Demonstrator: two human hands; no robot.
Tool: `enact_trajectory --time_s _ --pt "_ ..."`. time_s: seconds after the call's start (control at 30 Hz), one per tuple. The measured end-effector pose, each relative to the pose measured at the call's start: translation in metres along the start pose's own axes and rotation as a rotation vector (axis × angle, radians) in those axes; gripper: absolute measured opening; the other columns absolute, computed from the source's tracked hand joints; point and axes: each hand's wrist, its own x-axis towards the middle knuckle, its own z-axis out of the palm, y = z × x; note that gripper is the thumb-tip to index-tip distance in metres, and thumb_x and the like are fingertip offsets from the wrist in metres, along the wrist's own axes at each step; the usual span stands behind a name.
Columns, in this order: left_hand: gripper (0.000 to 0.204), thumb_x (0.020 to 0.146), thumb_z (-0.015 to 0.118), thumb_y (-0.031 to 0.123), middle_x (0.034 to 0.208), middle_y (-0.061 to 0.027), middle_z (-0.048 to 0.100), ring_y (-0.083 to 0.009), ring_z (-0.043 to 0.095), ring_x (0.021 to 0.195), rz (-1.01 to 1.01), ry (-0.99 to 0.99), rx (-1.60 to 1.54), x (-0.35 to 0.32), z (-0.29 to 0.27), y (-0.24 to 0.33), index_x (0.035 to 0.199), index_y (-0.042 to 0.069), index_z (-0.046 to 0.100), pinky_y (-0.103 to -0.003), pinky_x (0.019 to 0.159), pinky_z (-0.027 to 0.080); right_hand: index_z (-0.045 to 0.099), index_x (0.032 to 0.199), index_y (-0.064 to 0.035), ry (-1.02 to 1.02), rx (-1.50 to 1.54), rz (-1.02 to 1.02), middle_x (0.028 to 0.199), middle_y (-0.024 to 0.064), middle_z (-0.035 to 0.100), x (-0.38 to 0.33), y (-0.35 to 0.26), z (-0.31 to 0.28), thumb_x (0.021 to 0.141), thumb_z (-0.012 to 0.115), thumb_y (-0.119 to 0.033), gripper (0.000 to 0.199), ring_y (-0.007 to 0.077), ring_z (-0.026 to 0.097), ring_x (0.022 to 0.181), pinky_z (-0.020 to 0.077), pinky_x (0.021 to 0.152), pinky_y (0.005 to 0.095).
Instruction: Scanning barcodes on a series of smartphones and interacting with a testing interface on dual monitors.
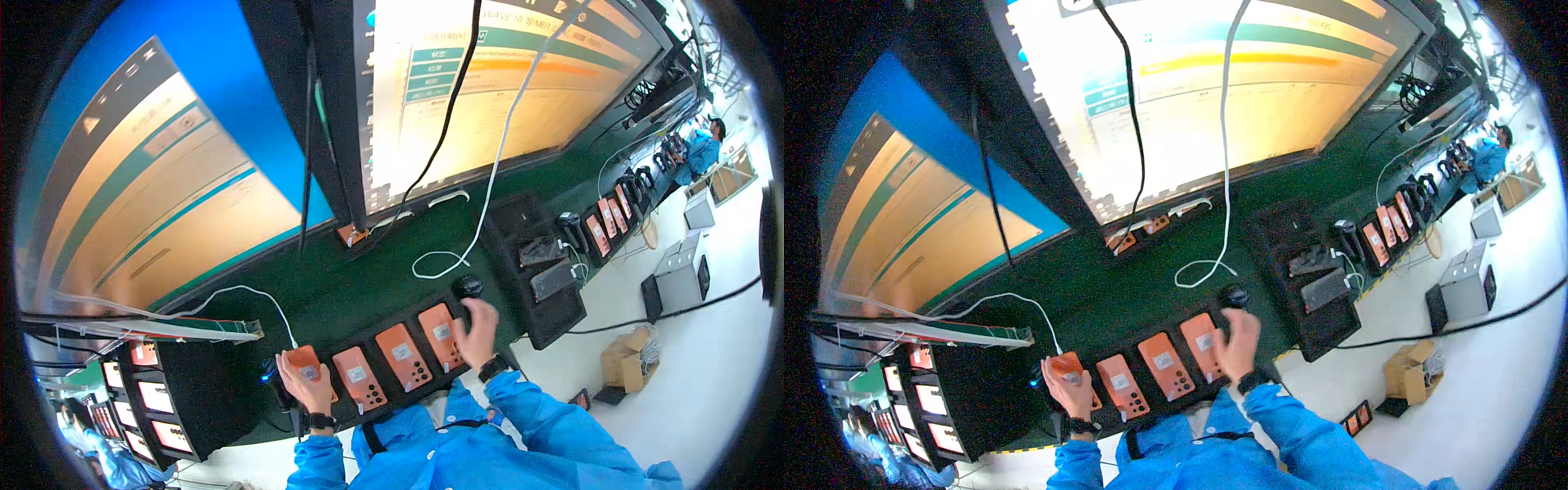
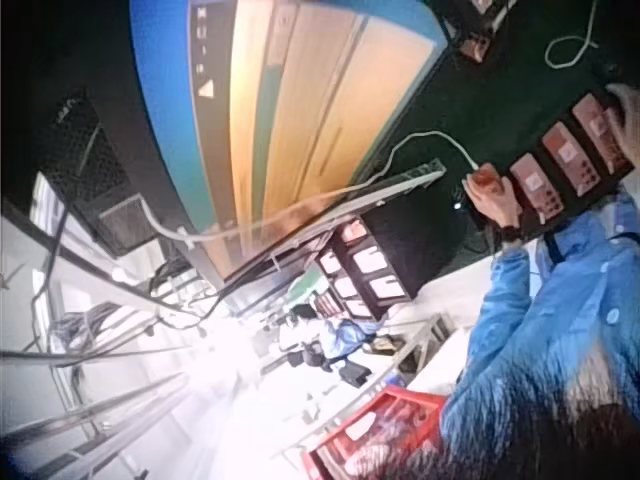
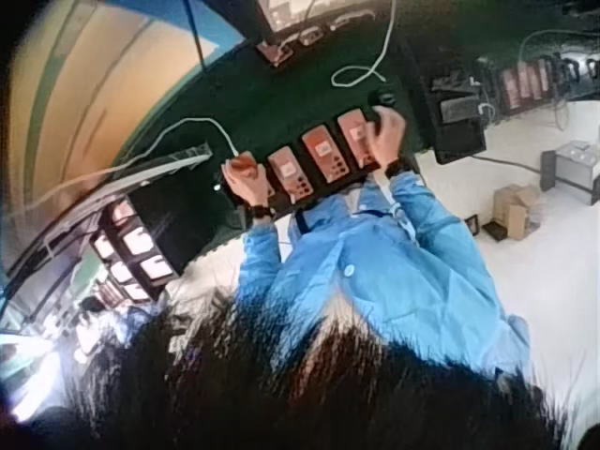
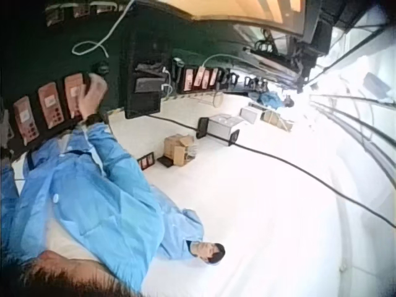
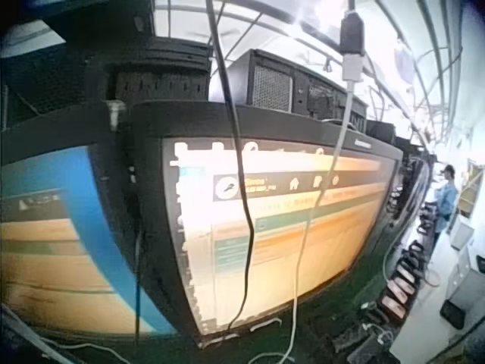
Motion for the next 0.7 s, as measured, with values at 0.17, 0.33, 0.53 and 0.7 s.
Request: enact_trajectory --time_s 0.17,0.33,0.53,0.7 --pt "0.056 0.067 0.071 0.015 0.145 -0.0312 0.025 -0.0472 0.021 0.135 0.105 -0.404 -0.007 -0.038 0.010 0.002 0.118 0.005 0.054 -0.051 0.110 0.023 0.048 0.121 -0.0002 0.080 0.177 0.656 0.113 0.0192 0.058 -0.009 0.136 0.036 0.075 0.068 -0.022 0.054 0.0353 0.055 0.106 0.0416 0.091 0.0429" --pt "0.048 0.066 0.068 0.012 0.148 -0.0307 0.018 -0.0485 0.015 0.137 0.083 -0.466 -0.055 -0.045 0.012 0.000 0.113 0.008 0.058 -0.050 0.110 0.023 0.053 0.113 0.0001 -0.641 0.257 0.701 0.086 0.0144 0.066 0.000 0.195 0.049 0.077 0.067 -0.024 0.045 0.0293 0.064 0.075 0.0504 0.070 0.0398" --pt "0.038 0.069 0.068 0.012 0.150 -0.0275 0.016 -0.0470 0.018 0.137 0.030 -0.450 -0.129 -0.047 0.005 -0.010 0.106 0.009 0.061 -0.045 0.109 0.028 0.055 0.099 -0.0033 -0.486 0.731 0.821 0.063 0.0005 0.049 -0.001 0.059 -0.040 0.083 0.059 -0.009 0.017 0.0097 0.049 0.048 0.0396 0.042 0.0251" --pt "0.032 0.072 0.067 0.013 0.148 -0.0309 0.016 -0.0495 0.016 0.136 0.077 -0.404 -0.121 -0.044 0.011 -0.010 0.103 0.008 0.061 -0.050 0.110 0.023 0.059 0.094 -0.0037 -0.640 0.490 0.724 0.059 0.0006 0.053 -0.047 0.023 -0.063 0.082 0.059 -0.008 0.013 0.0097 0.048 0.045 0.0378 0.041 0.0269"
